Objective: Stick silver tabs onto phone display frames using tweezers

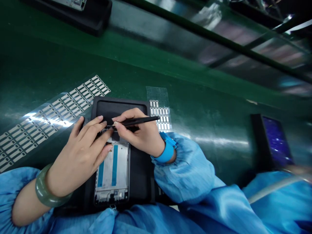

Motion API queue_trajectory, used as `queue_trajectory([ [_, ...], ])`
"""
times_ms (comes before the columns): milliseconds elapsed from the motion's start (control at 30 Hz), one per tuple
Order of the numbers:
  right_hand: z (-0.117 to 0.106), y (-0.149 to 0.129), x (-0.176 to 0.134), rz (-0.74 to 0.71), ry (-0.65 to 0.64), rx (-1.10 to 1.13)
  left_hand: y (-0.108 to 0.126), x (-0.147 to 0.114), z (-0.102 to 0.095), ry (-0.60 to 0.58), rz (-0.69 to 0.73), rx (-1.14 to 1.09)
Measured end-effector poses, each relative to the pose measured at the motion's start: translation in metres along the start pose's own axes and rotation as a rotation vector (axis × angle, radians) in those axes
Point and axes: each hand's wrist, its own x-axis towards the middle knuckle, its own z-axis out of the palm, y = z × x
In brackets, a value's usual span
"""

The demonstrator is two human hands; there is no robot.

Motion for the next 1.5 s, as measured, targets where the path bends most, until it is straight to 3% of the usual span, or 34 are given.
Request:
queue_trajectory([
  [1500, 0.0028, 0.0034, -0.0023, -0.173, 0.035, -0.091, 0.0006, -0.0007, 0.0001, -0.003, -0.010, -0.010],
])
